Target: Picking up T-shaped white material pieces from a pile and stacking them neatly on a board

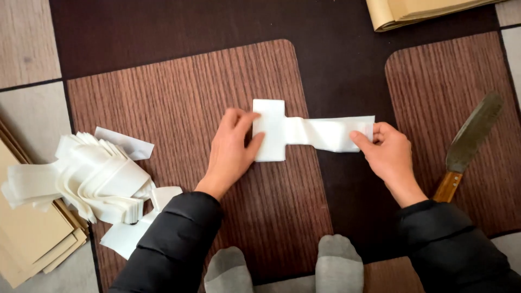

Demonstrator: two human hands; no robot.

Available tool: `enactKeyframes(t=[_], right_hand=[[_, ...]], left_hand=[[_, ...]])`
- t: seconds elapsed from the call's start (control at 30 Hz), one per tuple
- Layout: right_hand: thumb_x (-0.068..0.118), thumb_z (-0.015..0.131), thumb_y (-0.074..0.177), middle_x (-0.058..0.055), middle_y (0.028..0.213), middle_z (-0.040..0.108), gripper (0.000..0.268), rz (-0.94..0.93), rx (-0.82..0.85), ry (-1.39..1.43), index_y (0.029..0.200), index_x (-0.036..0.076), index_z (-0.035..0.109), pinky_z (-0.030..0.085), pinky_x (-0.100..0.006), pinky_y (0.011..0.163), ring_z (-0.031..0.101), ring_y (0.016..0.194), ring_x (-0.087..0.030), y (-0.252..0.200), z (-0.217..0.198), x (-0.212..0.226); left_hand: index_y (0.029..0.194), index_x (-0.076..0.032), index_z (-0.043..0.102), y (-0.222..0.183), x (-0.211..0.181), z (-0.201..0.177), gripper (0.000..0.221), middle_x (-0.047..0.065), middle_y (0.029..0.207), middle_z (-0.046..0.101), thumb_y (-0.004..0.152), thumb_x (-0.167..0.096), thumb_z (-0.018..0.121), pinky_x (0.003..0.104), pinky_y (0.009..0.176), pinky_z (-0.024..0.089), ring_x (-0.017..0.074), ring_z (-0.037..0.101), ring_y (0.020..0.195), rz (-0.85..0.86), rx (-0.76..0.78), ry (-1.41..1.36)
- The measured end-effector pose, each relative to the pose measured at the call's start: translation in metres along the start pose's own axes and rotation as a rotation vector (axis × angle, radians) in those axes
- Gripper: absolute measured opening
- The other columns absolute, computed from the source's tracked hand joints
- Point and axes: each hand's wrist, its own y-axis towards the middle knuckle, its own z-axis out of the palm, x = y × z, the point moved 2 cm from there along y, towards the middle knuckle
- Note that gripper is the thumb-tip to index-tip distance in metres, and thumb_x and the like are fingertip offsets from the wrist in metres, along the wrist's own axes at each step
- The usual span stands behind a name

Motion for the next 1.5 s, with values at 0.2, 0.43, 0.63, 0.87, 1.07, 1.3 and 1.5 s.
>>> enactKeyframes(t=[0.2,0.43,0.63,0.87,1.07,1.3,1.5], right_hand=[[0.043,0.094,0.098,0.0,0.092,0.082,0.042,-0.005,-0.064,-0.084,0.119,0.01,0.079,0.06,-0.038,0.075,0.078,0.076,-0.021,-0.003,-0.004,0.011],[0.042,0.093,0.099,-0.005,0.101,0.082,0.047,0.027,-0.128,-0.122,0.129,0.01,0.075,0.059,-0.048,0.086,0.079,0.089,-0.032,-0.02,-0.009,0.022],[0.037,0.094,0.095,-0.001,0.1,0.076,0.048,0.006,-0.168,-0.146,0.132,0.013,0.073,0.059,-0.047,0.086,0.079,0.084,-0.029,-0.025,-0.003,0.011],[0.025,0.091,0.096,-0.007,0.101,0.07,0.049,-0.055,-0.232,-0.099,0.136,0.007,0.07,0.058,-0.053,0.086,0.077,0.084,-0.035,-0.032,-0.004,0.021],[0.018,0.086,0.101,-0.006,0.095,0.066,0.041,-0.199,-0.317,0.018,0.136,0.008,0.068,0.057,-0.047,0.08,0.074,0.079,-0.031,-0.038,0.008,0.051],[0.007,0.081,0.104,-0.013,0.095,0.076,0.022,-0.393,-0.142,0.214,0.126,0.007,0.077,0.06,-0.04,0.066,0.078,0.074,-0.029,-0.053,0.031,0.093],[0.049,0.072,0.108,-0.015,0.117,0.088,0.033,-0.226,0.208,-0.094,0.125,0.021,0.081,0.065,-0.057,0.094,0.082,0.114,-0.042,-0.098,0.056,0.122]], left_hand=[[0.125,-0.017,0.079,-0.005,0.015,0.017,0.029,0.005,0.121,0.058,0.099,-0.028,0.085,0.045,0.088,0.054,0.032,0.067,0.104,0.114,-0.038,0.118],[0.127,-0.018,0.079,-0.009,0.016,0.014,0.029,0.003,0.122,0.059,0.1,-0.027,0.085,0.043,0.092,0.053,0.0281,0.067,0.105,0.08,-0.026,0.08],[0.127,-0.017,0.08,-0.007,0.017,0.014,0.029,0.004,0.124,0.059,0.101,-0.028,0.085,0.043,0.093,0.053,0.0288,0.067,0.104,0.077,-0.029,0.051],[0.129,-0.016,0.08,-0.014,0.013,0.008,0.027,0.005,0.124,0.063,0.104,-0.025,0.083,0.044,0.096,0.056,0.0302,0.07,0.107,0.033,-0.076,-0.028],[0.13,-0.008,0.081,-0.037,0.007,-0.013,0.024,0.01,0.122,0.069,0.107,-0.014,0.079,0.048,0.094,0.065,0.0361,0.079,0.107,-0.065,-0.185,-0.169],[0.123,-0.015,0.083,-0.089,0.021,-0.038,0.018,0.008,0.104,0.076,0.106,-0.02,0.079,0.046,0.083,0.064,0.0353,0.08,0.098,-0.156,-0.35,-0.053],[0.155,0.004,0.064,-0.086,-0.004,-0.021,0.055,0.032,0.127,0.077,0.103,-0.009,0.075,0.06,0.09,0.066,0.0518,0.078,0.113,-0.214,-0.039,-0.222]])
